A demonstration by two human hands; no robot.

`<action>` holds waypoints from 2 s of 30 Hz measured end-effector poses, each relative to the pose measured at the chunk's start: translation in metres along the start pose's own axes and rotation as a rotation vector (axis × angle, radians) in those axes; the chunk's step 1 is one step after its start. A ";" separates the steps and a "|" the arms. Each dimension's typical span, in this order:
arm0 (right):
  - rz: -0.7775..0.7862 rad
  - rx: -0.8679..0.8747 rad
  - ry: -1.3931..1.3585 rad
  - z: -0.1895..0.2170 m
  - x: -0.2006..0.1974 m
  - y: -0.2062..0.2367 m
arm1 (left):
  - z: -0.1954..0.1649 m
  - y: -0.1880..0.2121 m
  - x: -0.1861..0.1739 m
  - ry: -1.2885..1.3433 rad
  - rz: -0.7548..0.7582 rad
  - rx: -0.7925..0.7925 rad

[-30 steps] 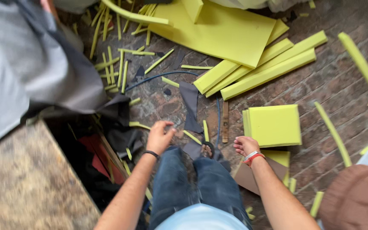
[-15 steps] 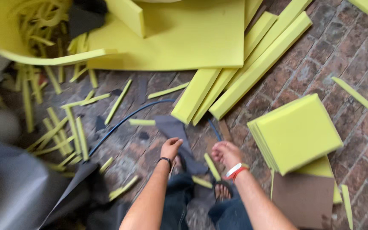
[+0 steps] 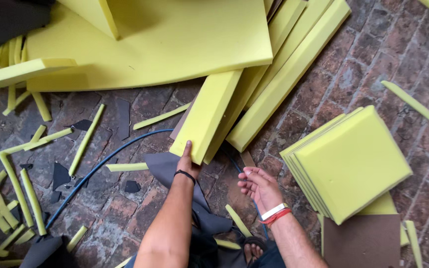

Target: The person lays gray fabric flat on a workbench, places yellow foam pads on top of it, and cuts the fabric around each pad using shears, working one pad at a time. They reposition the fabric and pads between cuts and briefly pick up cut pieces from the floor.

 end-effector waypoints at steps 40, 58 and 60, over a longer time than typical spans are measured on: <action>0.481 -0.405 0.248 0.241 0.267 0.468 | -0.078 0.741 0.068 0.043 0.418 0.617; 0.453 -0.087 0.325 0.155 0.270 0.490 | -0.082 0.705 -0.051 -0.112 0.169 0.302; 0.480 -0.051 0.461 0.128 0.270 0.504 | -0.087 0.725 -0.086 -0.042 0.195 0.350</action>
Point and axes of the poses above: each hand's wrist, its own y-axis away from the middle knuckle, its own x-axis out of the palm, z = x × y, the point moved 7 cm from there along -y, towards the middle knuckle
